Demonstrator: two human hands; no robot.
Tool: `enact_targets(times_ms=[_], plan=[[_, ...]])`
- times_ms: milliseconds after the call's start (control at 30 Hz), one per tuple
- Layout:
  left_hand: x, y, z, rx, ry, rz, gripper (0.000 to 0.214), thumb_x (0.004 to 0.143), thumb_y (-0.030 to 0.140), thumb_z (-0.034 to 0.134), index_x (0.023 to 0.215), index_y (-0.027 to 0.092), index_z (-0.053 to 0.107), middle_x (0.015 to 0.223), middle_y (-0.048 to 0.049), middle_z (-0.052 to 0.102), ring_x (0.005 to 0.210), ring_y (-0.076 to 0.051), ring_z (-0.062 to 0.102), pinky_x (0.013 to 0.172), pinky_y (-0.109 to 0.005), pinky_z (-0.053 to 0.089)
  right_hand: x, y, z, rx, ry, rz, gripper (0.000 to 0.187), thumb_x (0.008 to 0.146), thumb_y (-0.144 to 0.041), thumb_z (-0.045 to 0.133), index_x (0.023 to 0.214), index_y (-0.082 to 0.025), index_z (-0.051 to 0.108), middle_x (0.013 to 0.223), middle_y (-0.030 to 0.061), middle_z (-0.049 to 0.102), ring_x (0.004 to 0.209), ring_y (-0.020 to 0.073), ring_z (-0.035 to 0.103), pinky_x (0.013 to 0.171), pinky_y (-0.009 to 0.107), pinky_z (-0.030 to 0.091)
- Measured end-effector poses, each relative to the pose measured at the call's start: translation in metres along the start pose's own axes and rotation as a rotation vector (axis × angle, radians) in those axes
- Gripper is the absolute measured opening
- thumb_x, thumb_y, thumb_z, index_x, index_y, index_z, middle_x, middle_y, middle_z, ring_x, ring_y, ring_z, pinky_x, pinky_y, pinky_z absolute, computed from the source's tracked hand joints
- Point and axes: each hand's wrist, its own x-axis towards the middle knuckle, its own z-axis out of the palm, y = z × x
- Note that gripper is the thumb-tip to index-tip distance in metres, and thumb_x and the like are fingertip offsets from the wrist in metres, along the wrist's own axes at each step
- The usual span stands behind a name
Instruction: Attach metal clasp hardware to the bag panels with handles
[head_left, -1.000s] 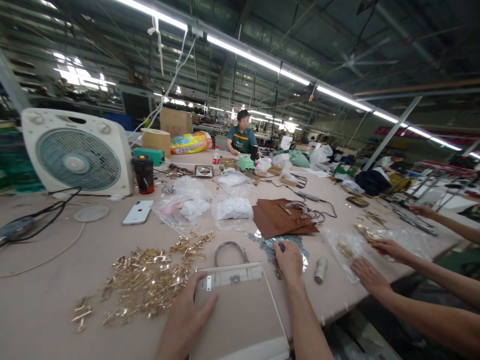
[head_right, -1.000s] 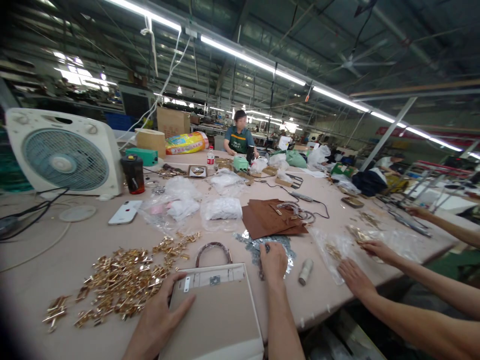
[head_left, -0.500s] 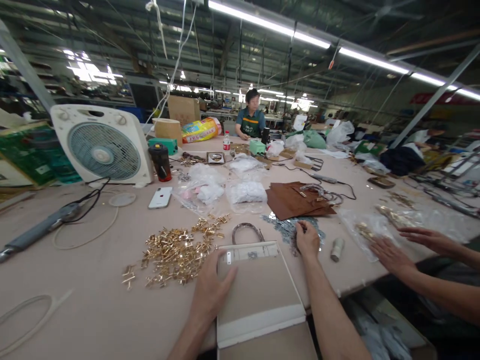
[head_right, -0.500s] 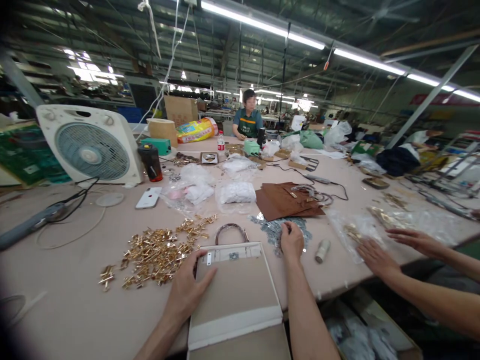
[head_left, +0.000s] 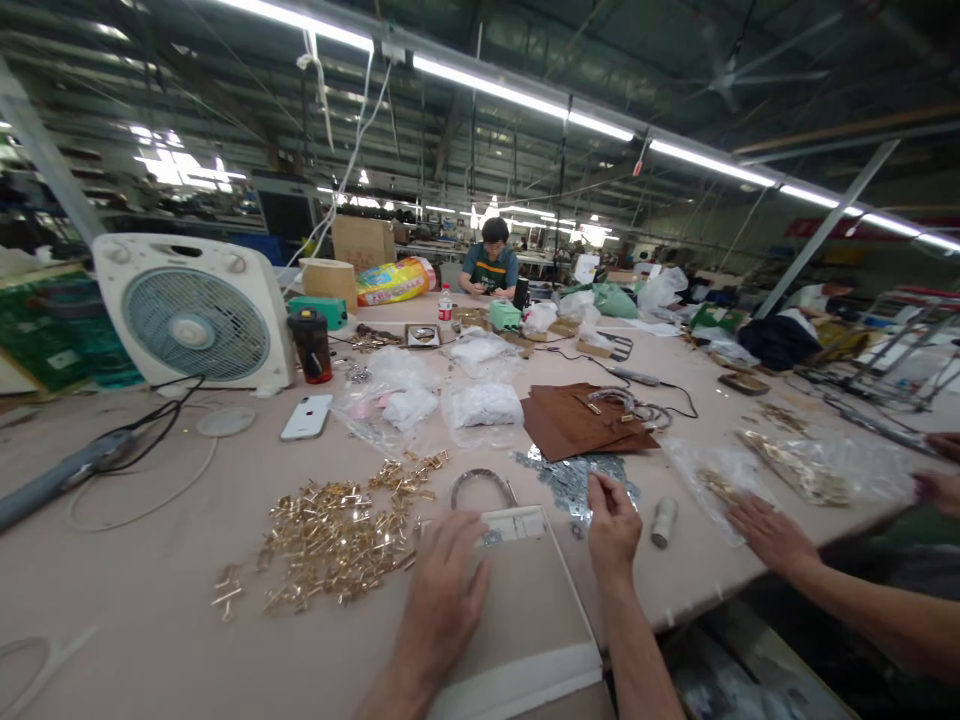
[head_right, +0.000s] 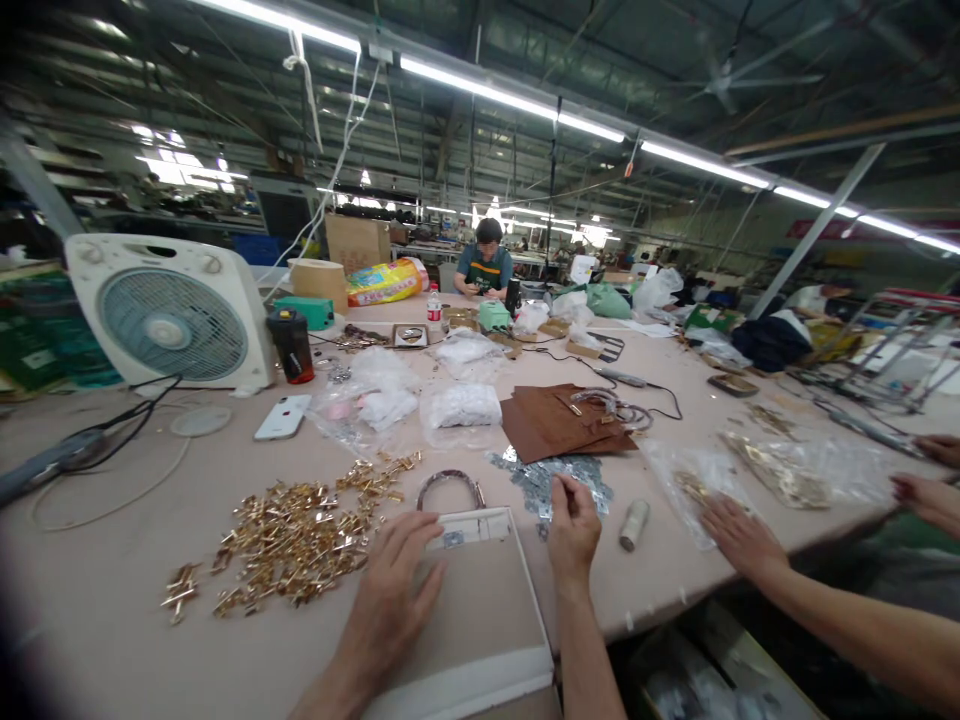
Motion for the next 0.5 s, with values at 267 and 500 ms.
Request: enact_targets(times_ms=[267,500], plan=[[0.061,0.042,0.061,0.014,-0.376,-0.102,0.033,0.080,0.025,0.082,0.110,0.017,0.069,0.115,-0.0135,0.067,0.112,-0.032,0.061,0.096,-0.045,0.053,-0.047,-0.011,-0.008,0.206,-0.313,0.297,0.050,0.087,-0.059,0.072,0.113,-0.016,0.073,0.064,-0.0049,0.051,0.058,0.0140,0.046,0.056,0.026,0.040],[0.067,0.029,0.075,0.045,-0.388,-0.189,0.044,0.072,0.038,0.093,0.103,0.017,0.071,0.109,-0.0105,0.068,0.103,-0.030,0.064,0.089,-0.040,0.052,-0.041,-0.003,-0.009,0.143,-0.353,0.285,0.043,0.088,-0.054,0.070,0.107,-0.017,0.075,0.063,-0.0035,0.055,0.058,0.0157,0.050,0.058,0.027,0.043]])
